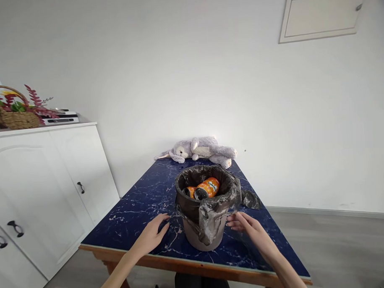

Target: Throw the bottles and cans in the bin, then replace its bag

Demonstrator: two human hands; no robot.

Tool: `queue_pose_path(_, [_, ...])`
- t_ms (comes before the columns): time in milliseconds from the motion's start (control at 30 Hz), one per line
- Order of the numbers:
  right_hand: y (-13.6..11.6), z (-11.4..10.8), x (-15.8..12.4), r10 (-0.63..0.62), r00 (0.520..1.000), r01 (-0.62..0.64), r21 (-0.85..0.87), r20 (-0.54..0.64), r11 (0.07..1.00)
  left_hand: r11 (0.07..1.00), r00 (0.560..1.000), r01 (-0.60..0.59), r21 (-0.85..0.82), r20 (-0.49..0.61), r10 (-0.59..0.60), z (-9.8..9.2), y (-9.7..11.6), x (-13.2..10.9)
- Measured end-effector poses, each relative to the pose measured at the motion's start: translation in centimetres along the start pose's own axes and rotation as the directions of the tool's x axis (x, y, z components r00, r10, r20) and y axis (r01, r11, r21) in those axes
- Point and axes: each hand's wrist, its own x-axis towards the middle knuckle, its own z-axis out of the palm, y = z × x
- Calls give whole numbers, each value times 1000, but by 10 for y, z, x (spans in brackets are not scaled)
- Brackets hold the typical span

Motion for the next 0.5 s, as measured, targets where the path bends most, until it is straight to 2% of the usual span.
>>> queue_pose_path(67, [-22,-1,8,35,999,-32,87,-31,996,973,999,41,-227,-3,-43,-7,27,5])
queue_pose_path(133, [-47,-2,17,79,995,-70,165,-53,984,907,993,108,-406,7,-115,-14,55,13])
queue_pose_path(200, [-74,-2,25,109,994,-99,237,-31,967,822,981,189,-537,67,-182,-22,82,22])
queue_pose_path(300, [-115,1,29,49,999,-47,302,0,952,657,966,257,-709,169,-196,-42,117,31])
queue_pose_path(400, [-149,6,26,-31,997,44,180,-71,983,530,976,194,-826,107,-191,-66,142,35])
queue_pose_path(500, [-174,12,25,-108,988,108,-3,-111,994,488,962,107,-867,-33,-270,-83,160,39])
